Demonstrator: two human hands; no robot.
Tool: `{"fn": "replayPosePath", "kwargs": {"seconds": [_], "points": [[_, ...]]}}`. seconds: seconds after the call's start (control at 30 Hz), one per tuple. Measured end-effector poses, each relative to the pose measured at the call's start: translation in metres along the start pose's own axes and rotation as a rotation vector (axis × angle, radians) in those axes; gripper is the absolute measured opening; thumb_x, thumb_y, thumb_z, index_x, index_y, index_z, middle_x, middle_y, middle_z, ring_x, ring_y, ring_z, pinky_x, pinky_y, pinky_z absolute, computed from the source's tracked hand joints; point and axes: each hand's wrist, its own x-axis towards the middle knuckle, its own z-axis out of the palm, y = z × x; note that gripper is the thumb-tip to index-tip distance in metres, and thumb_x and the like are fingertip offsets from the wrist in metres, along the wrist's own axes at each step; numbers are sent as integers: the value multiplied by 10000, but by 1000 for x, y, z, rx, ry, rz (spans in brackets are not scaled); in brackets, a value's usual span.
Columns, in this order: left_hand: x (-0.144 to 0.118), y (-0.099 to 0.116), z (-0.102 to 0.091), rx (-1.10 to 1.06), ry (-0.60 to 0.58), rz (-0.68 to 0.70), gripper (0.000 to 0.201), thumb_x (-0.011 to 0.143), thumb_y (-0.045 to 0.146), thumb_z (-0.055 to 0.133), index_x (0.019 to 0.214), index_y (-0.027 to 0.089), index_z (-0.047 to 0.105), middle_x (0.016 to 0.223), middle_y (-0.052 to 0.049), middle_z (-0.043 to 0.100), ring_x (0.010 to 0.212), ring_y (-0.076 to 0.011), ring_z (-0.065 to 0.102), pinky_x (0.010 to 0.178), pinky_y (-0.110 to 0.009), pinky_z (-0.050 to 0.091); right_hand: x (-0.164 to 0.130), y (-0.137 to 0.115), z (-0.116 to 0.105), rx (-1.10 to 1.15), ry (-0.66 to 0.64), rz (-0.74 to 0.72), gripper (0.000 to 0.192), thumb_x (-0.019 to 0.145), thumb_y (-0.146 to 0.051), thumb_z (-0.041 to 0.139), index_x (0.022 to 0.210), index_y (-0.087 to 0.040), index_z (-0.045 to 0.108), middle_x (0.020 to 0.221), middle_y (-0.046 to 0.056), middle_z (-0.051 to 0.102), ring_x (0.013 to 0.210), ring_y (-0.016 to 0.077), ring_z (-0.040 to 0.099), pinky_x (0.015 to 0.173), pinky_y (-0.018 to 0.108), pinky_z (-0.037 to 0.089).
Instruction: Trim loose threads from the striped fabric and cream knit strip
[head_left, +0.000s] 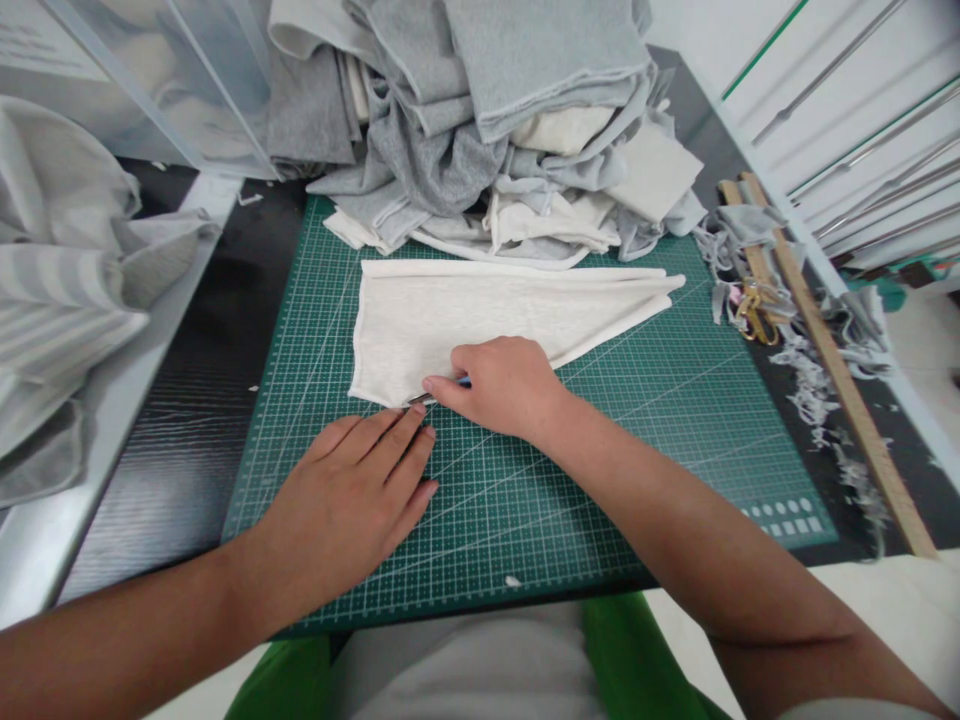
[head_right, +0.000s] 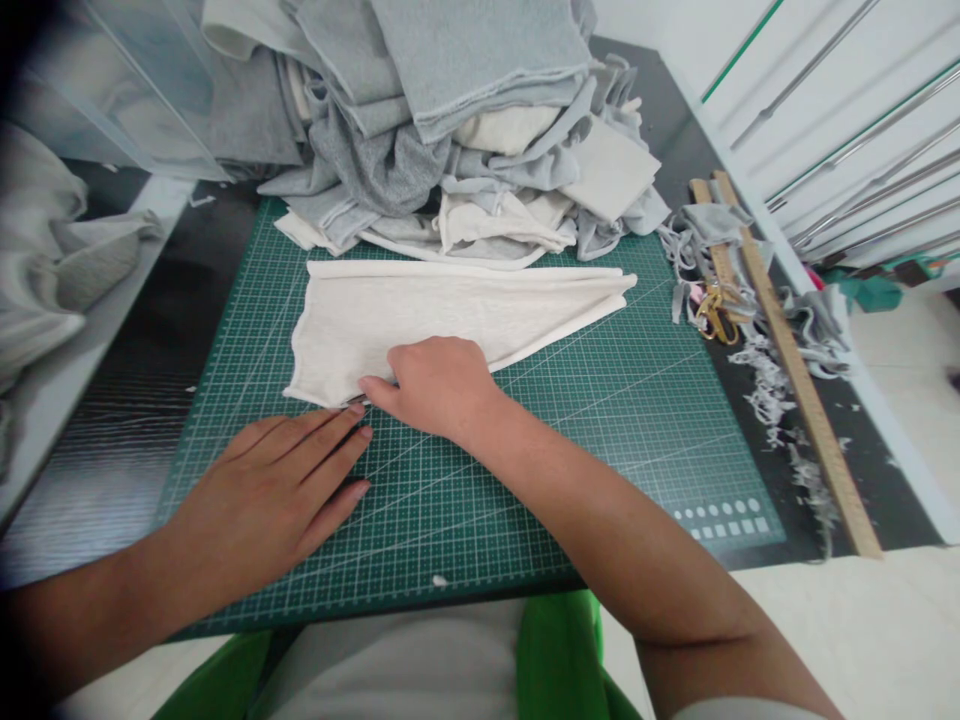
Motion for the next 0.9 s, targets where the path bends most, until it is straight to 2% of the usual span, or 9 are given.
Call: {"fn": "replayPosePath", "kwargs": {"seconds": [0.23, 0.5, 0.67, 0.9], "points": [[0, 0, 1, -9, 1, 4, 394, 934, 333, 481, 1211, 94, 626, 1298, -174, 589, 1181, -327, 543, 944, -492, 444, -3, -3, 1, 2, 16, 18, 543, 900, -621, 363, 828, -210, 711, 728, 71, 707, 704, 211, 628, 625, 306, 357], [-2, -1, 1, 2, 11, 12, 411, 928, 336, 492, 1227, 81, 613, 1291, -185, 590, 1198, -326, 537, 950, -478, 448, -7, -10, 0, 30, 74, 14, 486, 911, -558, 397, 795, -199, 702, 703, 62, 700, 669, 191, 608, 603, 296, 321], [-2, -1, 1, -3, -6, 7, 403, 927, 338, 490, 1220, 93, 619, 1302, -181, 584, 1200, -327, 539, 953, -478, 449, -2, -5, 4, 86, 52, 14, 494, 889, -591, 418, 755, -211, 704, 684, 44, 690, 671, 181, 601, 596, 288, 315], [0, 0, 0, 8, 8, 20, 404, 921, 331, 499, 1209, 76, 624, 1289, -193, 590, 1194, -331, 544, 938, -479, 460, 0, -5, 2, 76, -4, 6, 510, 893, -610, 396, 821, -219, 715, 736, 58, 702, 722, 199, 610, 643, 299, 360]]}}
